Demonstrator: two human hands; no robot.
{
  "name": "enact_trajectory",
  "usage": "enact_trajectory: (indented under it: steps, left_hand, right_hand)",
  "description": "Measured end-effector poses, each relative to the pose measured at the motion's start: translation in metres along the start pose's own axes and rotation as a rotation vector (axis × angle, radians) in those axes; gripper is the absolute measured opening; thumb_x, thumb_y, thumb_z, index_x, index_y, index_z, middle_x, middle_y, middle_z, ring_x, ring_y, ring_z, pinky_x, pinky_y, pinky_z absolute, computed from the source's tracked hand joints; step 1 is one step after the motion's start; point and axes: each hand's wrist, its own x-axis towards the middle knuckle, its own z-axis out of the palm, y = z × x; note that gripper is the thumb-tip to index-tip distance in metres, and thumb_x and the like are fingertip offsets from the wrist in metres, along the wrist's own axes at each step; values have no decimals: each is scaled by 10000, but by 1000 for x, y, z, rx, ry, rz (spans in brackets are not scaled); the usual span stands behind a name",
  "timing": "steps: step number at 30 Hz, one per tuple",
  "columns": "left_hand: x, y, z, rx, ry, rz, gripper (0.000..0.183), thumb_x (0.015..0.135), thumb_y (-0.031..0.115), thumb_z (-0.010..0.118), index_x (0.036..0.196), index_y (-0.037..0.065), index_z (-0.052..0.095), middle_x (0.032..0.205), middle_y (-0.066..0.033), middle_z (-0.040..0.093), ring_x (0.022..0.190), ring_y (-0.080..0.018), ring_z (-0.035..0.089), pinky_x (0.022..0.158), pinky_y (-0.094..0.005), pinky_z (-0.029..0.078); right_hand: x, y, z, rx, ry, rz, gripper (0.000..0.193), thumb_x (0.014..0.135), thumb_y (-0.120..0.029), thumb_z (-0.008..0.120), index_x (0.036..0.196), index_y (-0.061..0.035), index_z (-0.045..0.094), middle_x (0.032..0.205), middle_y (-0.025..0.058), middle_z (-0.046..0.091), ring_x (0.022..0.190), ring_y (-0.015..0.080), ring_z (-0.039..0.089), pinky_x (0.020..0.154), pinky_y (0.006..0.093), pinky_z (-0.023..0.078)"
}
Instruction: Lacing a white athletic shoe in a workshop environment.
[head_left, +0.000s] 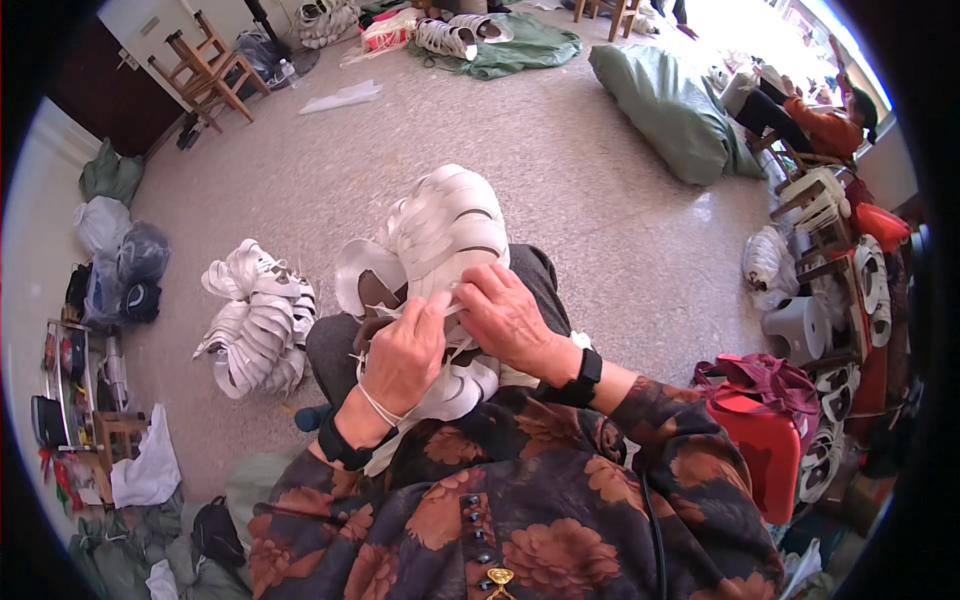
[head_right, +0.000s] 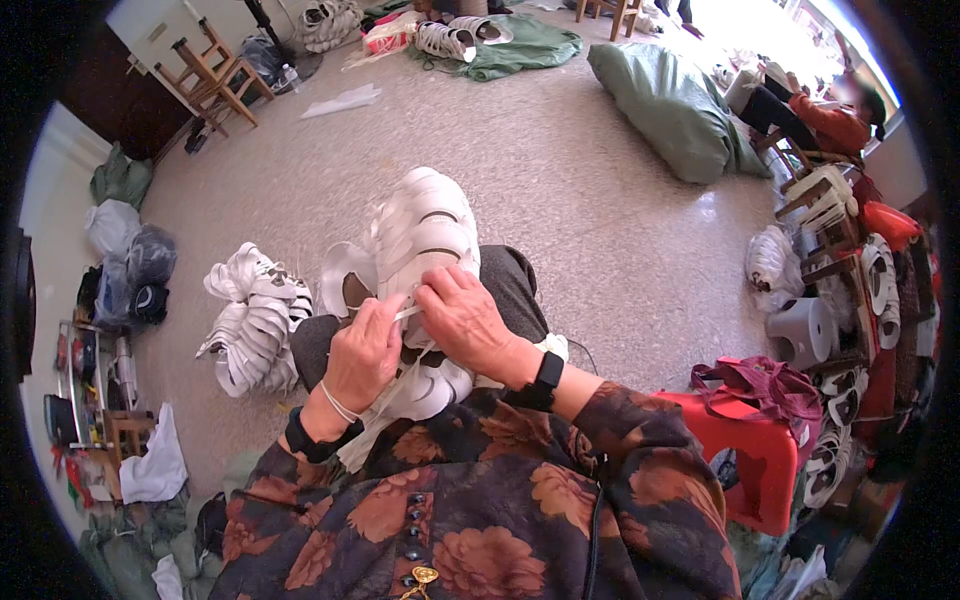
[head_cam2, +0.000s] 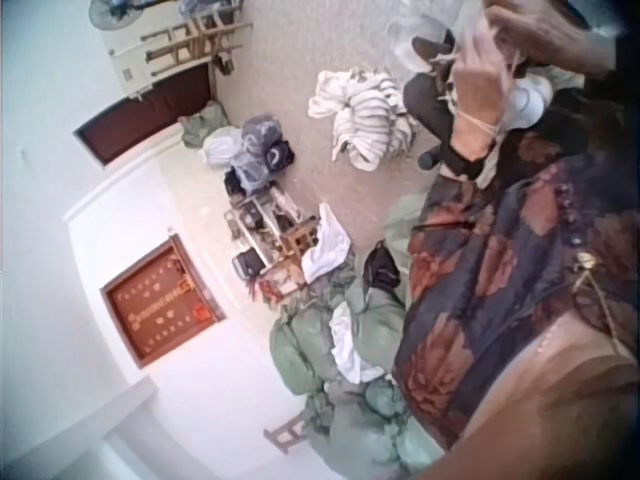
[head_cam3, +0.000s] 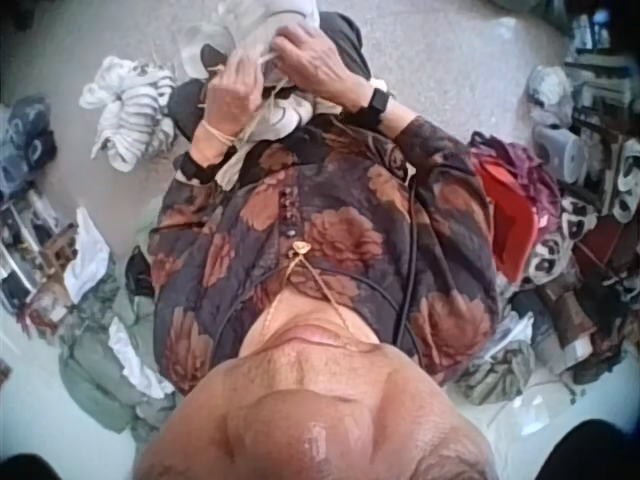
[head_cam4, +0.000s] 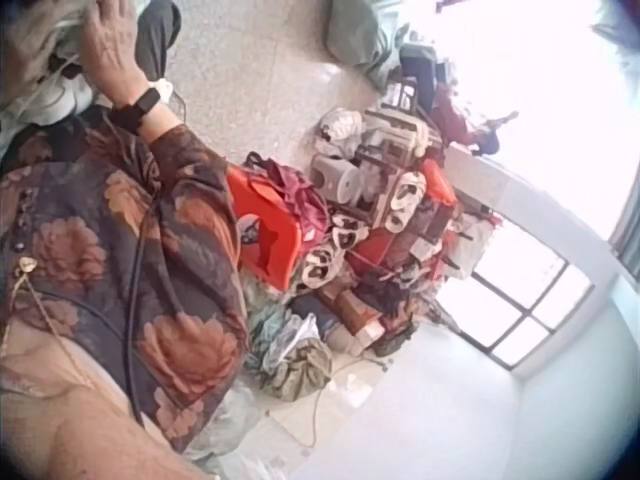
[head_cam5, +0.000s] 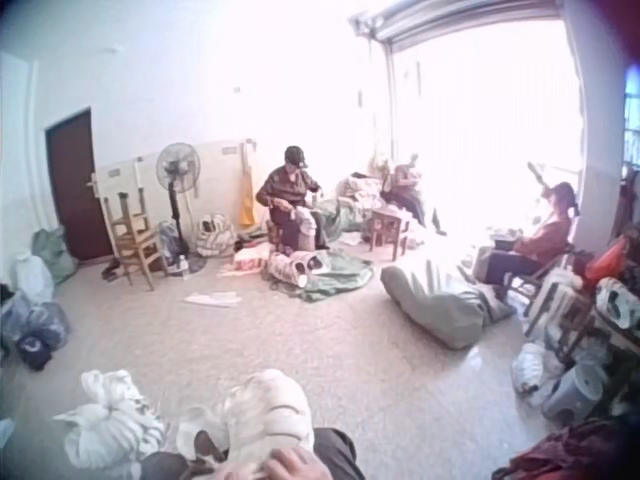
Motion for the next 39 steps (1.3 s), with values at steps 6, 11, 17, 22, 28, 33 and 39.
enact_trajectory:
  steps: [6,11,17,22,28,33,39]
  left_hand:
    - [-26,-9,-16,90,-62,-25,379,849,-1,604,1226,29,577,958,-126,579,741,-327,659,600,-390,552]
    - [-44,-17,-11,-68,-85,-142,263,898,-26,587,1156,21,604,904,-163,594,769,-374,635,617,-431,506]
    - [-22,-8,-3,-232,-26,-172,186,928,-25,548,1099,-14,620,892,-183,599,780,-388,625,659,-416,500]
    - [-2,-17,14,-394,2,-286,152,959,-1,545,1049,-42,660,833,-147,617,722,-271,643,630,-343,485]
    - [0,-43,12,-394,-37,-379,144,941,44,613,1026,-31,702,821,-94,646,686,-197,637,629,-316,491]
    - [6,-41,1,-134,-38,-290,117,916,77,642,989,6,701,812,-152,660,692,-310,647,625,-374,495]
    - [20,-24,4,-406,-68,-413,131,984,102,605,1003,14,700,804,-72,684,609,-131,632,560,-284,485]
  right_hand:
    - [-2,17,-4,336,228,469,85,927,-20,551,1011,-32,547,780,98,570,670,228,600,601,359,497]
    - [-29,43,-8,923,380,961,88,1014,-102,451,1003,-52,522,771,38,578,561,108,531,475,271,443]
    - [-17,68,-53,1064,690,983,129,1027,-151,441,1059,-50,514,870,109,650,551,126,545,460,272,437]
    - [-49,100,-86,1218,793,1008,151,1034,-164,442,1090,-47,519,914,127,660,619,166,584,512,297,468]
    - [-85,119,-82,1258,830,1090,157,1008,-132,435,1078,-40,542,913,115,641,691,193,613,598,341,523]
    - [-99,137,-74,1283,769,1170,165,1002,-146,475,1084,-38,570,924,113,644,752,201,623,672,343,536]
    - [-81,103,-62,361,459,905,196,960,-77,557,1141,-17,604,957,70,650,874,139,621,750,286,517]
